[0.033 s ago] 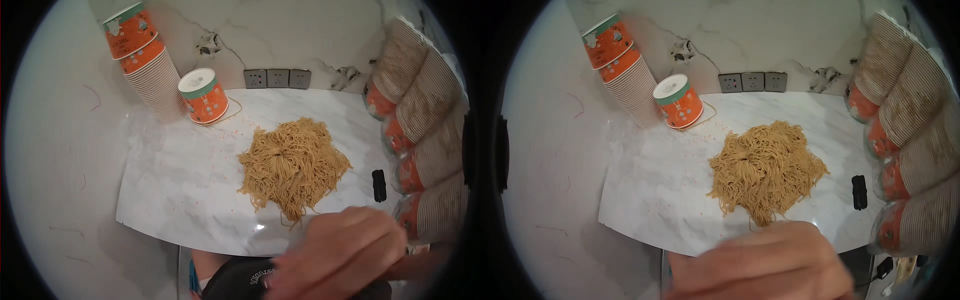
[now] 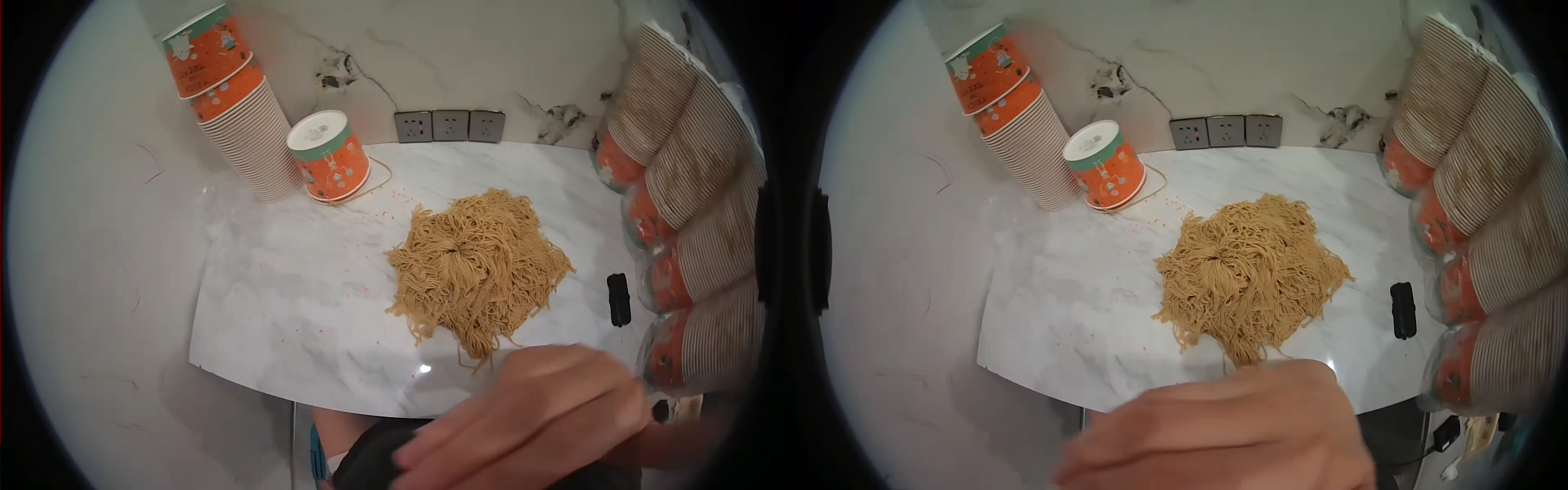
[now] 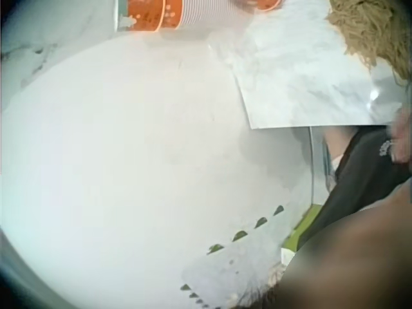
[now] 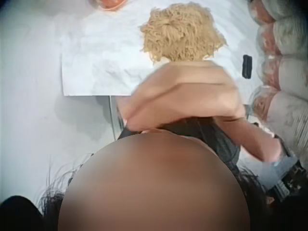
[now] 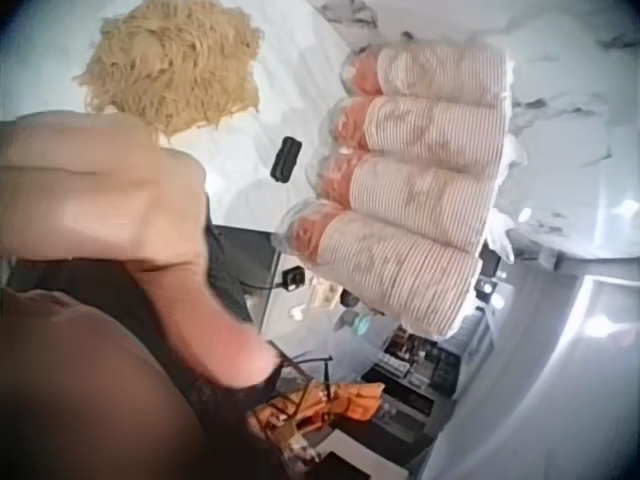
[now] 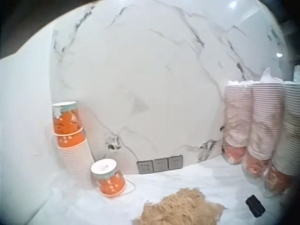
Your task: Thread string through paper bowls and prepare them for packaging cooked noodles.
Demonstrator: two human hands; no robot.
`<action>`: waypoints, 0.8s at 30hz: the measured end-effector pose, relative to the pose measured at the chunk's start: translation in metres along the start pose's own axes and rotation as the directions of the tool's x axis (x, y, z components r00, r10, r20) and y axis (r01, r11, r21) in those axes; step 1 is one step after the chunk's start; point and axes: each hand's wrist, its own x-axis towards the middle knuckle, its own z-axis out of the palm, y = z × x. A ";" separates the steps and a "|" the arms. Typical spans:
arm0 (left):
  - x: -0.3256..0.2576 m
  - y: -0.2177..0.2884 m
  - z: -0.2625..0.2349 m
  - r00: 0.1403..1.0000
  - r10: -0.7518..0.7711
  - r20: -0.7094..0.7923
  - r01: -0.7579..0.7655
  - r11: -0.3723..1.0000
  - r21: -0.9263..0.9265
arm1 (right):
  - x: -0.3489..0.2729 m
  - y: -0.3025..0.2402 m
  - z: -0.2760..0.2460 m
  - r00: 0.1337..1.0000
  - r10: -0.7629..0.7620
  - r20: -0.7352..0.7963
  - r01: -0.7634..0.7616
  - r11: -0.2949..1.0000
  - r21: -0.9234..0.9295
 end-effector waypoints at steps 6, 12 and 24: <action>-0.009 0.019 -0.010 0.991 -0.114 0.070 0.072 0.896 0.438 | 0.004 -0.017 -0.001 0.992 -0.117 0.036 0.110 0.982 0.155; 0.024 -0.033 0.013 0.947 -0.296 0.121 0.104 0.641 0.760 | 0.010 -0.041 -0.008 0.954 -0.270 0.129 0.222 0.928 0.299; 0.023 -0.116 0.144 0.815 -0.576 -0.055 -0.091 -0.222 0.971 | -0.024 -0.056 -0.085 0.832 -0.236 0.502 -0.164 0.760 0.628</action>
